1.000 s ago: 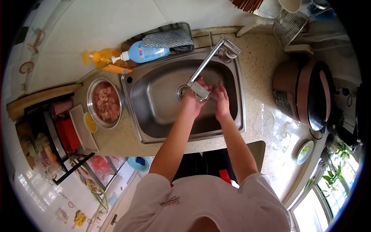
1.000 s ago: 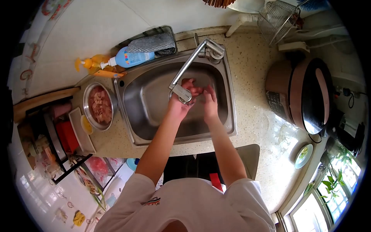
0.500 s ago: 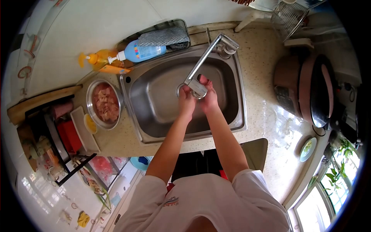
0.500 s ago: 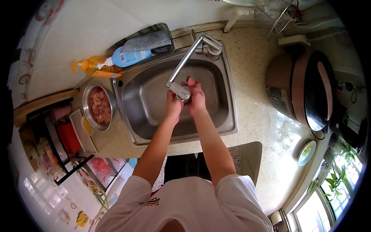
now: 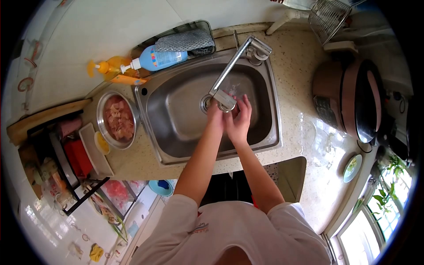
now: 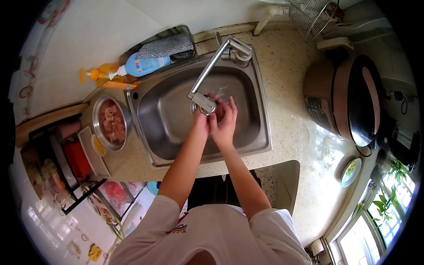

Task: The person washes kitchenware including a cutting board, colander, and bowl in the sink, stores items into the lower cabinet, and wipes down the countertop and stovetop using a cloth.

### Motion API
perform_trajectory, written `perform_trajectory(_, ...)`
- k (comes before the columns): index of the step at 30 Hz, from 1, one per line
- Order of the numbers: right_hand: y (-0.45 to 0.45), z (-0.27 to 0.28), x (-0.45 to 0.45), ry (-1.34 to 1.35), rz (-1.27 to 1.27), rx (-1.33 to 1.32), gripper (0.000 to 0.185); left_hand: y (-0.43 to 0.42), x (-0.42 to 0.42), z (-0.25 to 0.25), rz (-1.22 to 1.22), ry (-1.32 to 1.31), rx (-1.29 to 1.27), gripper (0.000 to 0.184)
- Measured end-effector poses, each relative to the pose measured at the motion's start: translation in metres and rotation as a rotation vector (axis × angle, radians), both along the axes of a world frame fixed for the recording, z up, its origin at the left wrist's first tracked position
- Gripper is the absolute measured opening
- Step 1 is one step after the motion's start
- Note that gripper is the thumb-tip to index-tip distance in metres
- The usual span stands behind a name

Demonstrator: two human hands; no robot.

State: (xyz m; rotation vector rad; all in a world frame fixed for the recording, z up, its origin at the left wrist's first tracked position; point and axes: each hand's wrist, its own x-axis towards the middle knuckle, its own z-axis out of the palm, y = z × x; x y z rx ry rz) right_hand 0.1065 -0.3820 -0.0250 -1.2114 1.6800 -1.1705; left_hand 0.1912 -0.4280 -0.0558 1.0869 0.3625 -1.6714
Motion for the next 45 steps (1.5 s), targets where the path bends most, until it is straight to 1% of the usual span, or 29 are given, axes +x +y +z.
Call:
perform_trajectory(1,0.005,-0.011,0.0,0.022,-0.022,-0.031,0.071,0.002,0.009,-0.005,-0.06,0.156,-0.073,0.036)
perform_trajectory(2,0.008,-0.017,0.002,-0.194,-0.028,0.035,0.069,0.006,0.008,-0.01,-0.056,0.062,-0.079,0.038)
perform_trajectory(4,0.011,-0.021,0.004,-0.625,-0.043,0.168,0.064,0.005,-0.001,0.0,-0.048,-0.124,-0.092,0.041)
perform_trajectory(7,0.008,-0.011,0.013,-0.803,-0.131,0.172,0.055,0.002,-0.004,-0.009,-0.086,-0.046,-0.218,0.05)
perform_trajectory(8,0.005,-0.006,0.013,-0.806,-0.127,0.187,0.054,0.005,-0.007,-0.012,-0.123,-0.15,-0.234,0.05)
perform_trajectory(10,-0.004,-0.003,0.014,-0.812,-0.12,0.217,0.051,0.011,-0.015,-0.004,-0.198,-0.36,-0.264,0.049)
perform_trajectory(12,-0.014,-0.003,0.013,-0.814,-0.112,0.249,0.05,0.018,-0.016,0.009,-0.291,-0.408,-0.185,0.044)
perform_trajectory(13,-0.019,-0.006,0.012,-0.816,-0.108,0.265,0.049,0.023,-0.018,0.027,-0.332,-0.501,-0.215,0.044)
perform_trajectory(14,-0.024,-0.011,0.012,-0.806,-0.087,0.262,0.049,0.025,-0.019,0.041,-0.374,-0.594,-0.243,0.045)
perform_trajectory(16,-0.034,-0.028,0.011,-0.788,-0.045,0.258,0.048,0.031,-0.018,0.034,-0.257,-0.35,-0.274,0.047)
perform_trajectory(17,-0.04,-0.033,0.01,-0.706,-0.084,0.267,0.044,0.033,-0.018,0.03,-0.196,-0.228,-0.288,0.048)
perform_trajectory(20,-0.035,-0.012,0.009,-0.469,0.036,0.249,0.04,0.025,-0.012,0.033,-0.049,-0.091,-0.148,0.054)
perform_trajectory(21,-0.029,-0.017,0.012,-0.195,0.112,0.053,0.043,0.016,-0.013,0.045,-0.043,-0.191,-0.111,0.058)
perform_trajectory(22,-0.025,-0.011,0.013,-0.168,0.159,0.092,0.045,0.013,-0.003,0.028,-0.037,-0.102,-0.152,0.058)
perform_trajectory(24,-0.017,0.007,0.014,-0.113,0.249,0.172,0.05,0.018,0.026,-0.041,-0.029,0.079,-0.23,0.057)
perform_trajectory(25,-0.011,0.001,0.016,-0.127,0.29,0.302,0.049,0.015,0.027,-0.046,-0.009,0.061,-0.227,0.055)
perform_trajectory(26,-0.01,-0.007,0.015,-0.057,0.291,0.23,0.045,0.02,0.024,-0.05,-0.028,0.061,-0.159,0.054)
perform_trajectory(27,-0.012,-0.012,0.015,0.013,0.291,0.159,0.042,0.023,0.017,-0.031,-0.046,0.06,-0.089,0.053)
perform_trajectory(28,-0.02,-0.02,0.008,0.0,0.358,0.159,0.047,0.029,0.01,-0.024,-0.064,0.058,-0.022,0.052)
perform_trajectory(29,-0.027,-0.027,0.001,-0.015,0.424,0.159,0.053,0.032,0.0,-0.019,-0.122,0.064,-0.129,0.049)
perform_trajectory(32,-0.042,-0.05,-0.015,0.278,0.379,0.177,0.052,0.031,-0.009,0.018,-0.142,0.054,-0.134,0.047)
perform_trajectory(33,-0.038,-0.049,-0.016,0.317,0.347,0.249,0.051,0.023,-0.008,0.028,-0.067,0.035,-0.071,0.047)
perform_trajectory(36,-0.022,-0.044,-0.02,0.279,0.204,0.213,0.053,0.011,0.003,0.018,-0.093,0.024,-0.258,0.044)
perform_trajectory(37,-0.016,-0.044,-0.018,-0.082,0.117,0.112,0.058,0.006,0.0,0.02,-0.055,-0.018,-0.076,0.036)
perform_trajectory(40,0.001,-0.026,-0.019,-0.681,-0.132,0.341,0.06,-0.003,0.002,0.004,-0.168,-0.06,-0.075,0.027)
perform_trajectory(41,0.005,-0.015,-0.018,-0.693,-0.193,0.423,0.06,-0.006,0.004,-0.004,-0.158,0.051,-0.068,0.025)
perform_trajectory(43,0.015,-0.024,-0.019,-0.764,-0.198,0.43,0.064,-0.016,0.009,-0.015,-0.14,0.274,-0.053,0.026)
perform_trajectory(45,0.022,-0.03,-0.022,-0.802,-0.195,0.439,0.065,-0.024,0.012,-0.017,-0.048,0.406,-0.065,0.028)
